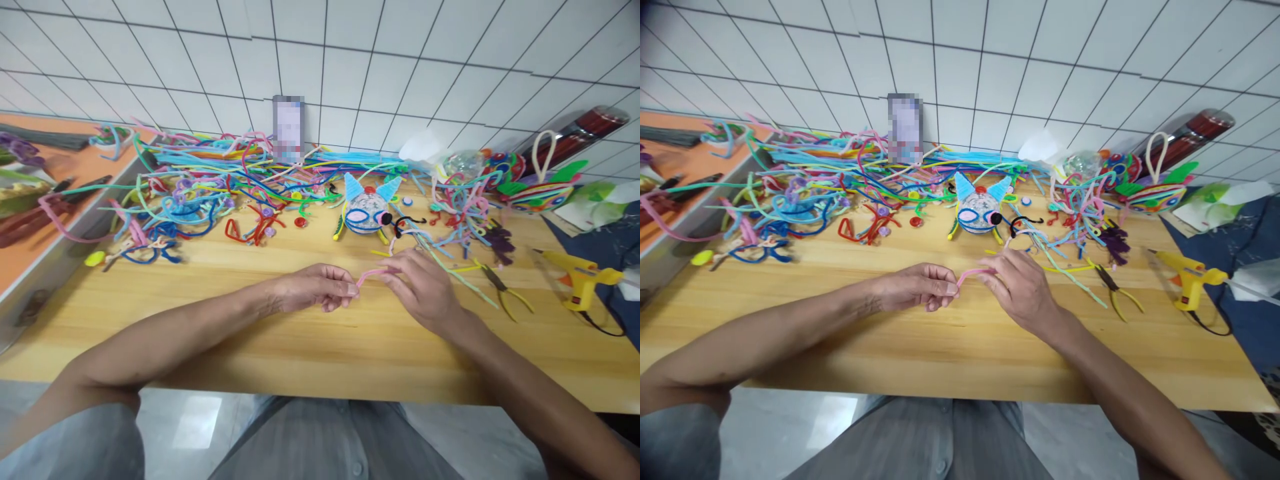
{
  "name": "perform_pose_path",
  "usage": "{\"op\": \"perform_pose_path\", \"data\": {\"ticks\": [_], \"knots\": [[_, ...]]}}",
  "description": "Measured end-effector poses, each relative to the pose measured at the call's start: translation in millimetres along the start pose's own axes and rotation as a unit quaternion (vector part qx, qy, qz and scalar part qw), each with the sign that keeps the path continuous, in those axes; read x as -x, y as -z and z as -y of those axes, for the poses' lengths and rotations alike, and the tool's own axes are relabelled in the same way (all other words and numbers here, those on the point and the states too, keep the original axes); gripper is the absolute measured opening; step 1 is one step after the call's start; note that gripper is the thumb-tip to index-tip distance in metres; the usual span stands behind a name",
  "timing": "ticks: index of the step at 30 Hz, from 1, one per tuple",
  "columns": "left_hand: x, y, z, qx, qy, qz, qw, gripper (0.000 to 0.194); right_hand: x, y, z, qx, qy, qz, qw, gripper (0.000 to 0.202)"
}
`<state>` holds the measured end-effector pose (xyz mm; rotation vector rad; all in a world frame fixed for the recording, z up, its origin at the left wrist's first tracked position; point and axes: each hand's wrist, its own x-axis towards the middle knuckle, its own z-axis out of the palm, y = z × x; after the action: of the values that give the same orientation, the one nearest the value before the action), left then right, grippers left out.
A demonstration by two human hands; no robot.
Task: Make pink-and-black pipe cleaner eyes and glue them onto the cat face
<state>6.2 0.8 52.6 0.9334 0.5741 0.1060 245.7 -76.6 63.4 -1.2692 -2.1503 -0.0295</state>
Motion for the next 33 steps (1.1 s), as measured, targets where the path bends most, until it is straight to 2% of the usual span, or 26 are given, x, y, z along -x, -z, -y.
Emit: {"op": "perform_pose_path", "data": {"ticks": [5,7,9,10,12,15,16,17,18,22,25,29,33], "knots": [[-2,4.5,3,-0.025,-0.03,-0.029,0.999,0.042,-11,-6,10,-0.06,0.016,0.057,0.996,0.017],[-2,8.2,5,-0.038,-0.063,-0.044,0.996,0.043,-16,-7,16,-0.099,-0.022,0.067,0.993,0.021],[-1,12.4,8,-0.064,-0.114,-0.067,0.989,0.042,-21,-9,20,-0.146,-0.098,0.089,0.98,0.023],[0,14.6,10,-0.085,-0.145,-0.08,0.982,0.042,-23,-10,22,-0.178,-0.147,0.105,0.967,0.023],[1,19.1,13,-0.141,-0.217,-0.116,0.959,0.038,-27,-15,25,-0.262,-0.25,0.14,0.922,0.026],[3,26.2,17,-0.249,-0.323,-0.18,0.895,0.03,-31,-27,27,-0.39,-0.363,0.149,0.833,0.029],[4,28.6,18,-0.277,-0.344,-0.194,0.876,0.028,-32,-32,28,-0.407,-0.379,0.139,0.819,0.029],[4,31.0,19,-0.294,-0.352,-0.2,0.866,0.027,-33,-35,28,-0.406,-0.383,0.127,0.82,0.029],[5,33.1,19,-0.3,-0.348,-0.197,0.866,0.026,-33,-38,28,-0.39,-0.377,0.115,0.833,0.029],[8,38.2,12,-0.247,-0.279,-0.141,0.917,0.034,-32,-39,28,-0.25,-0.284,0.08,0.922,0.027],[8,39.2,9,-0.209,-0.24,-0.112,0.941,0.033,-29,-38,27,-0.162,-0.194,0.055,0.966,0.023],[4,39.6,11,-0.201,-0.215,-0.088,0.952,0.032,-28,-39,27,-0.071,-0.082,0.042,0.993,0.02],[5,40.5,14,-0.201,-0.223,-0.101,0.949,0.033,-31,-26,11,0.039,0.001,0.054,0.998,0.02]]}}
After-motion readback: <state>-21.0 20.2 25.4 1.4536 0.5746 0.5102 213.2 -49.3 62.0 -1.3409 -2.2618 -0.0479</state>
